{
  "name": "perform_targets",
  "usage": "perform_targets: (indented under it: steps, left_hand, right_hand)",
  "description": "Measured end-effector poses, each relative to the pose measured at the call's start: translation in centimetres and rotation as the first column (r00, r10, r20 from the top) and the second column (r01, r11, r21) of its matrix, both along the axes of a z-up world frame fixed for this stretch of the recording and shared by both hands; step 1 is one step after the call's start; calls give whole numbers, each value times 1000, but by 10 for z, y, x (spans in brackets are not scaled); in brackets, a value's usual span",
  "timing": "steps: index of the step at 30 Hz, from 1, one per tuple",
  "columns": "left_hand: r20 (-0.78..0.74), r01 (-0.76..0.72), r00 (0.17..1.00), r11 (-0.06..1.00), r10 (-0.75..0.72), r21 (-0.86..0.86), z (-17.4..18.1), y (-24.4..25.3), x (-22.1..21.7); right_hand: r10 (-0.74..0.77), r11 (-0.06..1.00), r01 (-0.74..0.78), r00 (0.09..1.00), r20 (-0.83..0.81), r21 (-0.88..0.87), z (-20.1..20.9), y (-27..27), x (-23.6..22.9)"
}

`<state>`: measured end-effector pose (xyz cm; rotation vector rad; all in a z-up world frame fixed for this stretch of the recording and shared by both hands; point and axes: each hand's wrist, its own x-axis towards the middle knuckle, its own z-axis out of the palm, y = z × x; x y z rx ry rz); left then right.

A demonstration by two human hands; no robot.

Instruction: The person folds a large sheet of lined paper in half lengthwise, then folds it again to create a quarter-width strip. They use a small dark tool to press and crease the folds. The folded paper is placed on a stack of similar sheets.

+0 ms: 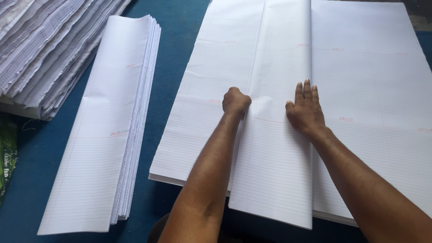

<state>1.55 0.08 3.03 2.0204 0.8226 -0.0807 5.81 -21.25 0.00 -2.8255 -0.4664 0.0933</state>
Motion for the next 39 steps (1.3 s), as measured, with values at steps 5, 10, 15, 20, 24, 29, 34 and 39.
perform_targets:
  steps: [5, 10, 15, 20, 24, 29, 34, 39]
  left_hand:
    - [40, -2, 999, 998, 0, 59, -10, 1, 4]
    - [20, -1, 1000, 996, 0, 92, -12, -1, 8]
    - [-31, 24, 999, 989, -19, 148, -7, -8, 7]
    - [23, 99, 994, 965, -108, 243, -3, -17, 5]
    - [-46, 319, 938, 802, -344, 505, -8, -29, 17]
    - [3, 397, 815, 562, -579, 726, -17, -25, 39]
    - [-296, 648, 760, 636, -579, 420, 19, -27, 44]
    - [-394, 715, 699, 606, -597, 349, 53, -57, 25]
  right_hand:
    - [-4, 1000, 4, 1000, -12, 16, 0, 0, -1]
    - [5, 1000, -5, 1000, 23, 9, 2, 1, -1]
    - [-30, 1000, 30, 999, -15, 3, 2, 2, -4]
    - [-10, 1000, 10, 1000, 26, -4, -1, 1, -3]
    - [-23, 1000, 23, 1000, 14, -11, -5, 0, 1]
    - [12, 1000, -11, 998, 66, -10, -10, -2, 4]
    - [-12, 999, 11, 999, 34, 38, -5, -1, 4]
    - [-17, 984, 17, 1000, 1, 177, 1, -6, 0]
